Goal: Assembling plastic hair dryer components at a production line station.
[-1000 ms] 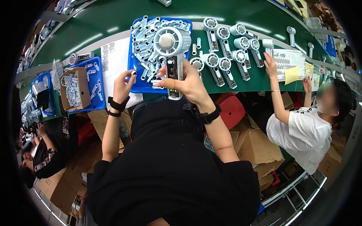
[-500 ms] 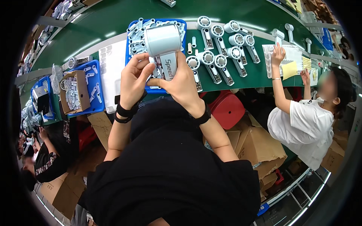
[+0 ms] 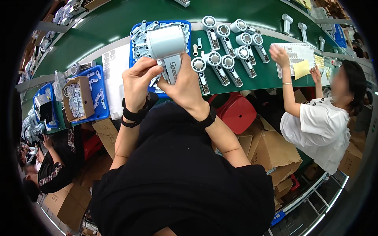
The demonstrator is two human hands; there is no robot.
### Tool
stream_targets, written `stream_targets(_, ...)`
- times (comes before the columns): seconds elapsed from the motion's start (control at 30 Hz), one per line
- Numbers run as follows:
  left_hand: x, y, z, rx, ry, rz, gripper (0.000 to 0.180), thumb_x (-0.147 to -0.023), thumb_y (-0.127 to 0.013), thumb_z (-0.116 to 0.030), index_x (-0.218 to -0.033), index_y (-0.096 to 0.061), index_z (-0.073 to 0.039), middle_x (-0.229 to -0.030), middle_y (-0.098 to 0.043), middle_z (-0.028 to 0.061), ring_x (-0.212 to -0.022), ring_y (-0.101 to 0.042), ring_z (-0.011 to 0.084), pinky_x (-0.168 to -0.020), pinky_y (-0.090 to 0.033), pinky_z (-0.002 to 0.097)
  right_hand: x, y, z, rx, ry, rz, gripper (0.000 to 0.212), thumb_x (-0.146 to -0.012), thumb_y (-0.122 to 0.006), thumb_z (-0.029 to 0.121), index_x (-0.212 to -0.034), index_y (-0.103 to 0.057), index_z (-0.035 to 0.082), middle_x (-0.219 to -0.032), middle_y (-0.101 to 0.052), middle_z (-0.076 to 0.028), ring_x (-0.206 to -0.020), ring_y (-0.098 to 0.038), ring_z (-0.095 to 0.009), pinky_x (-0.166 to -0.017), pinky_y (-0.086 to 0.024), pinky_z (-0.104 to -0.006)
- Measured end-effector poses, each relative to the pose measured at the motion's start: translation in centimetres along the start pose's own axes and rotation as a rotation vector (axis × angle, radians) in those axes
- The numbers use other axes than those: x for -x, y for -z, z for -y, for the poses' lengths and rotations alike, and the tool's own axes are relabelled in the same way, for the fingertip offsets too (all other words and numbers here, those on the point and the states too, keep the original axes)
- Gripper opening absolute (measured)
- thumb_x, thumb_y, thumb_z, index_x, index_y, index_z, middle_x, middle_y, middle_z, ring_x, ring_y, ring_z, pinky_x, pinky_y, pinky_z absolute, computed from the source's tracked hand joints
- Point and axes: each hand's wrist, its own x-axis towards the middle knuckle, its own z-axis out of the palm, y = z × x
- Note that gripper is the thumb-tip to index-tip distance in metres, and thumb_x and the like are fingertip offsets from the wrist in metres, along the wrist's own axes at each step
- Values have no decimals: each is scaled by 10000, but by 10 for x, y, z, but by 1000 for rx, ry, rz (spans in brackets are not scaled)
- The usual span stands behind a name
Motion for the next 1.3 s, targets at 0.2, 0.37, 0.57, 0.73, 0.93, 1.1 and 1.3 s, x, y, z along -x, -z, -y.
stream_targets(0.2,-15,7,-7,536,254,343,447,-741,-695,-68,-1127,-495,38,-1044,-562,83,-948,-554,142,-829,-444,264,4,12,18,-444,-166,235,602,-690,-667,71,-1182,-333,-22,-837,-546,-84,-622,-578,-149,-517,-484,-262)
stream_targets(0.37,-10,-1,-5,528,275,346,638,-747,-697,-213,-1230,-380,59,-1157,-518,135,-1046,-527,206,-880,-439,334,1,22,21,-669,-306,392,546,-731,-603,21,-1199,-325,-26,-785,-539,-82,-569,-563,-123,-467,-471,-227)
stream_targets(0.57,-1,-7,-15,348,169,255,521,-770,-687,-127,-1180,-409,32,-1101,-530,102,-1008,-521,158,-877,-415,297,-1,26,17,-684,-304,404,521,-745,-585,-6,-1197,-327,-27,-791,-540,-84,-563,-563,-124,-475,-474,-230)
stream_targets(0.73,0,-10,-12,328,104,225,502,-780,-674,-115,-1179,-409,35,-1094,-529,104,-1011,-518,157,-869,-421,288,0,26,18,-685,-278,427,552,-736,-587,-24,-1214,-310,-25,-815,-540,-85,-575,-566,-129,-480,-477,-234)
stream_targets(0.93,2,-12,-19,299,120,222,489,-782,-668,-98,-1175,-411,40,-1101,-525,106,-1015,-520,158,-853,-433,286,1,27,18,-749,-281,419,580,-731,-588,-27,-1229,-291,-22,-833,-538,-88,-586,-568,-132,-484,-479,-235)
stream_targets(1.1,6,-17,-20,282,82,192,486,-779,-666,-85,-1175,-414,43,-1105,-523,107,-1014,-522,160,-847,-437,292,2,30,18,-745,-306,450,581,-736,-592,-13,-1230,-287,-23,-847,-535,-89,-582,-567,-131,-480,-476,-239)
stream_targets(1.3,10,-15,-2,369,170,169,497,-764,-681,-85,-1169,-422,42,-1100,-524,108,-1008,-529,164,-849,-438,295,13,29,6,-753,-420,510,622,-742,-632,48,-1252,-283,-24,-928,-533,-95,-673,-584,-142,-580,-500,-261)
